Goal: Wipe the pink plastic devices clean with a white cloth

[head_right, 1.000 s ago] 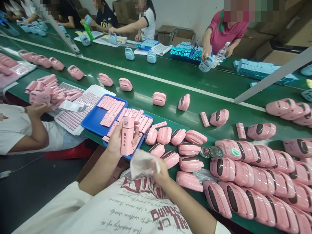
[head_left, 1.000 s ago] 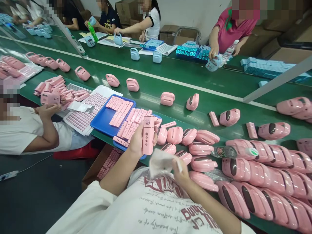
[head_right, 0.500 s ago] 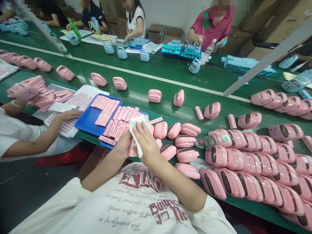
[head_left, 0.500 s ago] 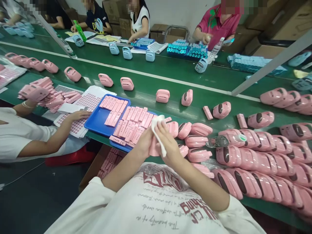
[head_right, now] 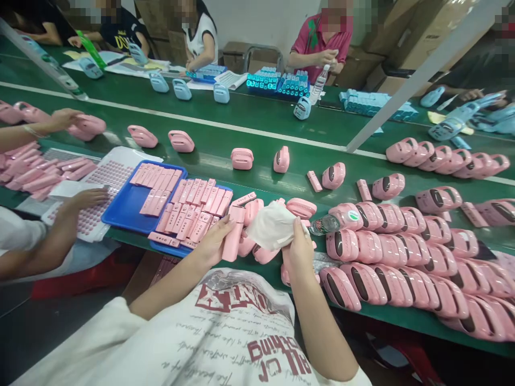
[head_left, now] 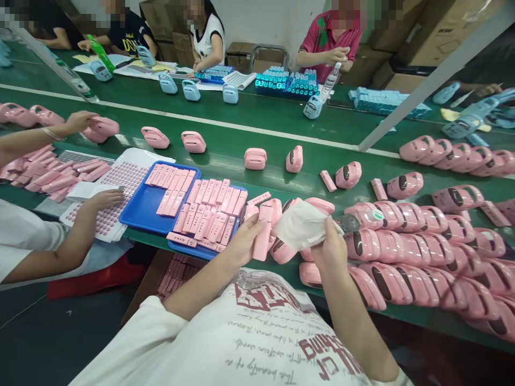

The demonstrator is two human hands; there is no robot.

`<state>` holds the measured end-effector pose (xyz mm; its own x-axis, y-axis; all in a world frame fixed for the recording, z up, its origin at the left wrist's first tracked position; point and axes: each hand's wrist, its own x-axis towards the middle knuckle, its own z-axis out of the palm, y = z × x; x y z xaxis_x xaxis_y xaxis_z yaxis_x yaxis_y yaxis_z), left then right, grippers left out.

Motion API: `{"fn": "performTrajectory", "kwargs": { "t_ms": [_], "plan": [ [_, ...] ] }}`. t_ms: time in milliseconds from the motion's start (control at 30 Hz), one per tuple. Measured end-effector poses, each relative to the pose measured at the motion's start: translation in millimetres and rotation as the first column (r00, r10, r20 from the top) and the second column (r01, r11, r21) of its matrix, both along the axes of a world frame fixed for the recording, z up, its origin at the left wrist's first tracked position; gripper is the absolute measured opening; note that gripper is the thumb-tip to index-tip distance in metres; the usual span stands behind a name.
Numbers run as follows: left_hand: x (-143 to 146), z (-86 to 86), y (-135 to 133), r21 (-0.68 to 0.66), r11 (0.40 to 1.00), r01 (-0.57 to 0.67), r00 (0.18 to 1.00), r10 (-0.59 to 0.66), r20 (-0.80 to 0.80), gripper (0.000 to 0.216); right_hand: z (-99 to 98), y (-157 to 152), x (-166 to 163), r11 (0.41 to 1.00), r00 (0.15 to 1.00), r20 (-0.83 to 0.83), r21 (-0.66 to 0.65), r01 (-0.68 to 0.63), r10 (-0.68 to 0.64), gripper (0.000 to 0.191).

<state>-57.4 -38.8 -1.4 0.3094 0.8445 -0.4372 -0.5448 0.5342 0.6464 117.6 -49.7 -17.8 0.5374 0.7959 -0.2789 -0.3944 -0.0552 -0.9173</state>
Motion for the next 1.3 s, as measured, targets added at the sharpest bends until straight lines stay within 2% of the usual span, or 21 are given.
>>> {"fn": "performTrajectory", "kwargs": {
  "t_ms": [100, 167, 233, 300, 367, 433, 567, 633, 700, 767, 800, 833, 867, 967, 1033, 1133, 1200, 1233, 1300],
  "plan": [
    [6.0, -2.0, 3.5, 0.055, 0.998, 0.0, 1.0, 0.001, -0.009, 0.045, 1.9, 9.9, -12.2, 0.997, 0.995, 0.066, -0.016, -0.075, 0.076, 0.045],
    [9.5, -2.5, 6.8, 0.03, 0.999, 0.014, 1.0, -0.014, 0.001, 0.041, 5.8, 14.0, -22.3, 0.985, 0.97, 0.175, -0.03, -0.167, 0.17, 0.05],
    [11.7, -2.3, 10.5, -0.019, 1.0, 0.005, 0.999, -0.004, 0.033, 0.036, 10.6, 16.8, -31.4, 0.958, 0.911, 0.313, 0.015, -0.287, 0.268, 0.055],
    [12.4, -1.4, 13.9, -0.046, 0.999, -0.027, 0.998, 0.029, 0.06, 0.027, 13.9, 19.0, -37.7, 0.904, 0.824, 0.463, 0.102, -0.415, 0.326, 0.056],
    [11.9, 0.0, 16.1, -0.049, 0.997, -0.053, 0.996, 0.056, 0.07, 0.02, 14.1, 21.2, -40.2, 0.84, 0.731, 0.599, 0.169, -0.515, 0.328, 0.052],
    [11.5, 1.6, 17.3, -0.054, 0.998, -0.043, 0.995, 0.047, 0.09, 0.024, 10.9, 23.6, -39.7, 0.8, 0.653, 0.697, 0.192, -0.569, 0.297, 0.049],
    [13.5, 2.5, 20.5, -0.066, 0.998, -0.026, 0.988, 0.035, 0.149, 0.029, -1.0, 26.4, -35.8, 0.778, 0.546, 0.809, 0.192, -0.599, 0.22, 0.049],
    [14.2, 1.5, 25.6, -0.066, 0.995, -0.073, 0.985, 0.082, 0.15, 0.028, -8.6, 24.5, -34.7, 0.751, 0.448, 0.869, 0.152, -0.642, 0.207, 0.052],
    [12.6, -0.7, 34.0, -0.078, 0.988, -0.136, 0.981, 0.146, 0.129, 0.024, -17.7, 19.7, -34.6, 0.679, 0.323, 0.923, 0.101, -0.727, 0.208, 0.053],
    [9.8, -4.1, 44.9, -0.1, 0.977, -0.188, 0.974, 0.199, 0.109, 0.023, -27.7, 13.7, -35.8, 0.569, 0.232, 0.953, 0.082, -0.818, 0.195, 0.053],
    [8.7, -6.6, 50.6, -0.104, 0.972, -0.212, 0.969, 0.223, 0.108, 0.024, -32.6, 11.4, -37.0, 0.527, 0.218, 0.956, 0.085, -0.845, 0.195, 0.053],
    [8.5, -9.7, 56.2, -0.101, 0.966, -0.237, 0.962, 0.248, 0.113, 0.026, -37.2, 10.2, -38.9, 0.517, 0.228, 0.951, 0.091, -0.851, 0.207, 0.055],
    [9.4, -13.6, 61.5, -0.09, 0.96, -0.265, 0.954, 0.274, 0.123, 0.029, -41.3, 10.7, -41.2, 0.543, 0.257, 0.937, 0.092, -0.834, 0.237, 0.057],
    [18.6, -29.5, 75.5, -0.056, 0.947, -0.317, 0.94, 0.321, 0.116, 0.033, -49.0, 24.4, -49.1, 0.718, 0.394, 0.842, 0.011, -0.696, 0.369, 0.06],
    [27.4, -42.5, 85.0, -0.024, 0.95, -0.312, 0.947, 0.313, 0.076, 0.037, -50.4, 43.3, -51.7, 0.769, 0.454, 0.775, -0.063, -0.636, 0.439, 0.062],
    [37.4, -61.2, 106.1, 0.122, 0.948, -0.294, 0.955, 0.296, -0.003, 0.04, -49.4, 80.8, -45.1, 0.766, 0.489, 0.684, -0.159, -0.623, 0.54, 0.063],
    [38.8, -71.4, 129.1, 0.287, 0.942, -0.172, 0.947, 0.238, -0.214, 0.036, -49.3, 109.7, -33.0, 0.741, 0.465, 0.629, -0.284, -0.608, 0.622, 0.057],
    [37.7, -75.6, 143.7, 0.347, 0.935, -0.073, 0.909, 0.206, -0.363, 0.035, -50.3, 125.2, -25.3, 0.724, 0.441, 0.609, -0.353, -0.593, 0.659, 0.051],
    [32.1, -82.4, 177.9, 0.378, 0.919, 0.108, 0.757, 0.171, -0.63, 0.036, -55.3, 158.0, -8.8, 0.691, 0.387, 0.591, -0.466, -0.553, 0.708, 0.039]
  ]
}}
